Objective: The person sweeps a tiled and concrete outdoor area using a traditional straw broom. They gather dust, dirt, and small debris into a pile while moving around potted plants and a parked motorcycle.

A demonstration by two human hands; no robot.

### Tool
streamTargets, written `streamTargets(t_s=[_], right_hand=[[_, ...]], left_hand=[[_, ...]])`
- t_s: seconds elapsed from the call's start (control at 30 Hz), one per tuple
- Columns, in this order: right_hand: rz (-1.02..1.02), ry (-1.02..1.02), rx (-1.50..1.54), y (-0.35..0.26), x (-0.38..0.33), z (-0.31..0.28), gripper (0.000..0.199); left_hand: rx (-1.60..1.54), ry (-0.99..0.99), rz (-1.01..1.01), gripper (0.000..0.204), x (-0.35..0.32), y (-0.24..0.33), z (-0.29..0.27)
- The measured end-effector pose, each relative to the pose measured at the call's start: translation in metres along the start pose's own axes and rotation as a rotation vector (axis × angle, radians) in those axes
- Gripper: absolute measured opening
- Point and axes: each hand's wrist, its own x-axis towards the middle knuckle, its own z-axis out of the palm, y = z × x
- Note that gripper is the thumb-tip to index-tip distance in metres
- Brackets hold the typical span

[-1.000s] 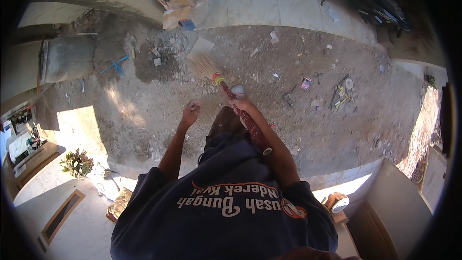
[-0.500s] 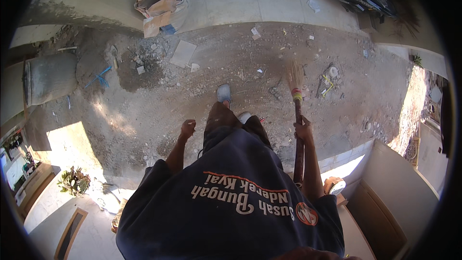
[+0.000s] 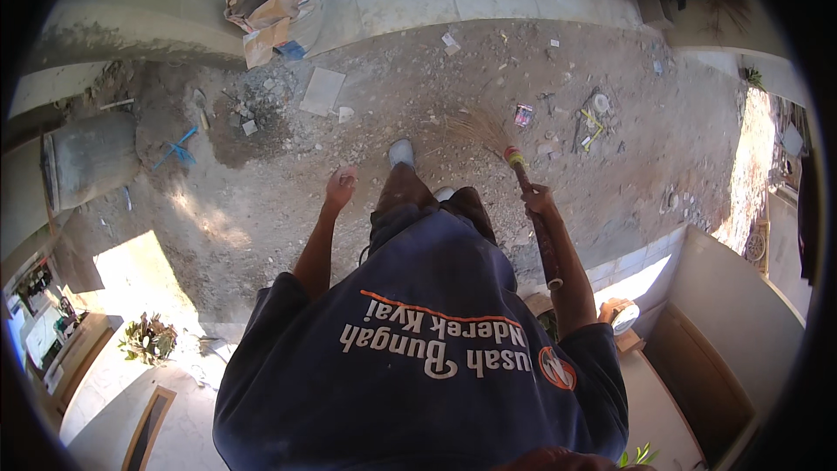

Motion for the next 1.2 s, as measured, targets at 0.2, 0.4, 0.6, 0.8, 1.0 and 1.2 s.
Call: streamTargets(t_s=[0.2, 0.4, 0.6, 0.8, 1.0, 1.2], right_hand=[[-0.064, 0.067, -0.005, -0.068, -0.046, -0.053, 0.037], [-0.295, -0.235, 0.168, -0.135, -0.065, -0.029, 0.049], [-0.288, -0.427, 0.219, -0.158, 0.049, -0.011, 0.037], [-0.097, -0.195, 0.344, -0.044, 0.165, -0.189, 0.033], [-0.274, 0.349, -0.125, 0.052, 0.144, -0.343, 0.034], [-0.143, -0.177, 0.318, -0.056, 0.107, -0.385, 0.062]], left_hand=[[0.017, 0.135, -0.334, 0.024, -0.033, -0.043, -0.014], [0.157, 0.117, -0.495, 0.028, -0.027, -0.033, 0.018], [0.116, 0.078, -0.341, 0.021, 0.039, 0.066, 0.078], [0.254, 0.097, -0.093, 0.023, 0.097, 0.178, 0.159], [0.260, 0.011, -0.038, 0.027, 0.123, 0.246, 0.272], [0.535, 0.014, 0.096, 0.028, 0.133, 0.256, 0.329]])
